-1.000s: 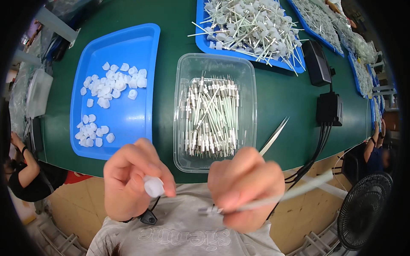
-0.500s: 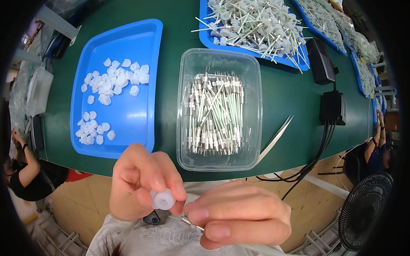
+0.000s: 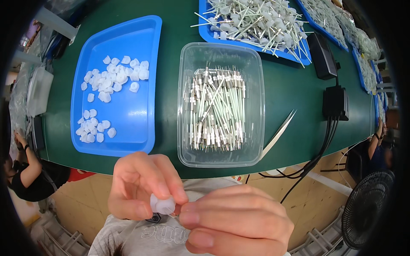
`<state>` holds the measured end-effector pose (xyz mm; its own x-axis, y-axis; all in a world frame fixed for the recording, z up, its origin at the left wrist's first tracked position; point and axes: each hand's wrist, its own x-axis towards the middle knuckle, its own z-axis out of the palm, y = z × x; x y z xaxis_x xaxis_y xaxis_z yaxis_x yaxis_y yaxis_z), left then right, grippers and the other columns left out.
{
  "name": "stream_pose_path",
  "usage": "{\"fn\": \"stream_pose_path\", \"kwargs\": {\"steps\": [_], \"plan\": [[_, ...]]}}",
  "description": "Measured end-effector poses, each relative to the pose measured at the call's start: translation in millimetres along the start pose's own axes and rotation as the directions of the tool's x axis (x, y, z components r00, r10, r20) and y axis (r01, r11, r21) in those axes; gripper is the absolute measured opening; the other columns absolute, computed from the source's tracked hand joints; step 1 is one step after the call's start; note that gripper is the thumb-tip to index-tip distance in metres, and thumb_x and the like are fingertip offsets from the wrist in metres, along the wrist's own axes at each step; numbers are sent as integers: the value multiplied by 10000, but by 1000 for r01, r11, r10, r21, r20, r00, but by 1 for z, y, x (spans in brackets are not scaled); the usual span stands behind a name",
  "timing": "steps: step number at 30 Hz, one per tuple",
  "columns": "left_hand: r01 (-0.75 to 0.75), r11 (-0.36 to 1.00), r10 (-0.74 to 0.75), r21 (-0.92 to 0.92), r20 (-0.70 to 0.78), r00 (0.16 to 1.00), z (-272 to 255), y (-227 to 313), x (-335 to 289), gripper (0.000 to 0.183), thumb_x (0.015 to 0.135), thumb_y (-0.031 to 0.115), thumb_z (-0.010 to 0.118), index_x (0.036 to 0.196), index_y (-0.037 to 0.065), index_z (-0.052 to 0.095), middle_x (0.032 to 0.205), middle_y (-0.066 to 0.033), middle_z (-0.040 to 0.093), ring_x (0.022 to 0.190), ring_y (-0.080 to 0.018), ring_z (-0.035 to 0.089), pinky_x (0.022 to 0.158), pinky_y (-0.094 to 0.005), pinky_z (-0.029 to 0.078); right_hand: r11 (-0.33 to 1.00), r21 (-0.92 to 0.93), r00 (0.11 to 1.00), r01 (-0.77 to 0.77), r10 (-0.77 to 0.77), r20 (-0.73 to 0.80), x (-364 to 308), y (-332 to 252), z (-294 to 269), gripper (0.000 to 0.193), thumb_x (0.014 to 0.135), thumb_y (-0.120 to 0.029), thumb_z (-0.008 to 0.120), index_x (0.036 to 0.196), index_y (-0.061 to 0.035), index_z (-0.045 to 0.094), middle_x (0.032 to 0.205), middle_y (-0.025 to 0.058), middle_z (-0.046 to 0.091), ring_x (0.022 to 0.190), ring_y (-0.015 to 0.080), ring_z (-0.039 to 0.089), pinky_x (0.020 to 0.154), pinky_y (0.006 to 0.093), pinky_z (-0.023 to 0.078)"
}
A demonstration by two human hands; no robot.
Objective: Assembling small white plastic housings onto metal electrical leads at a factory workbench.
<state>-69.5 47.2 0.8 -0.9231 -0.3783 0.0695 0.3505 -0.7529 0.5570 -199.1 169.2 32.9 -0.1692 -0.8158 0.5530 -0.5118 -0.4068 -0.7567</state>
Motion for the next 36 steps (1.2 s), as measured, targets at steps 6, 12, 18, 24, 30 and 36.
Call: {"fn": "stream_pose_path", "kwargs": {"steps": [6, 12, 18, 24, 30, 36], "plan": [[12, 1000, -12, 9, 19, 1000, -4, 0, -2, 283, 691, -35, 549, 947, -118, 460, 951, -305, 494, 775, -261, 590, 723, -286, 491, 1000, 1, 1000, -11, 11, 18, -2, -2, 0, 304, 762, -87, 615, 986, -25, 419, 903, 127, 498, 703, 237, 569, 580, 288, 502], [30, 1000, -30, 3, 5, 1000, -1, -2, -3, 283, 686, -38, 551, 945, -119, 468, 951, -303, 495, 780, -252, 585, 730, -278, 480, 999, 46, 998, -16, 14, 61, -3, -1, -6, 287, 770, -64, 599, 992, -12, 424, 906, 138, 502, 694, 234, 571, 569, 292, 511], [40, 999, -40, -13, 5, 999, -2, -2, -4, 287, 682, -41, 553, 944, -122, 470, 954, -302, 494, 777, -249, 583, 728, -273, 476, 1000, 9, 999, -17, 17, -41, 0, -2, 7, 279, 776, -75, 596, 991, -6, 432, 889, 138, 506, 663, 227, 570, 537, 281, 518], [52, 998, -52, -19, 7, 999, -2, -3, -5, 290, 679, -42, 551, 945, -123, 467, 956, -303, 494, 770, -239, 582, 725, -268, 470, 999, 15, 1000, -29, 29, -10, -3, -3, 1, 291, 773, -75, 598, 999, -5, 429, 894, 139, 502, 659, 228, 570, 534, 285, 518], [86, 996, -86, -5, -3, 996, -1, -3, -5, 301, 674, -37, 556, 950, -115, 468, 958, -300, 496, 750, -219, 573, 707, -255, 460, 999, 44, 998, -6, 4, 57, -5, 0, -7, 318, 760, -62, 608, 1011, -7, 419, 912, 140, 496, 664, 230, 570, 533, 288, 515], [122, 992, -122, -45, 9, 993, -1, -3, -5, 292, 693, -63, 550, 976, -91, 485, 980, -243, 509, 846, -216, 548, 763, -293, 433, 997, 73, 989, -29, 18, 144, 0, 2, -15, 336, 751, -41, 611, 1019, -9, 411, 924, 138, 495, 668, 234, 572, 545, 283, 516]]}}
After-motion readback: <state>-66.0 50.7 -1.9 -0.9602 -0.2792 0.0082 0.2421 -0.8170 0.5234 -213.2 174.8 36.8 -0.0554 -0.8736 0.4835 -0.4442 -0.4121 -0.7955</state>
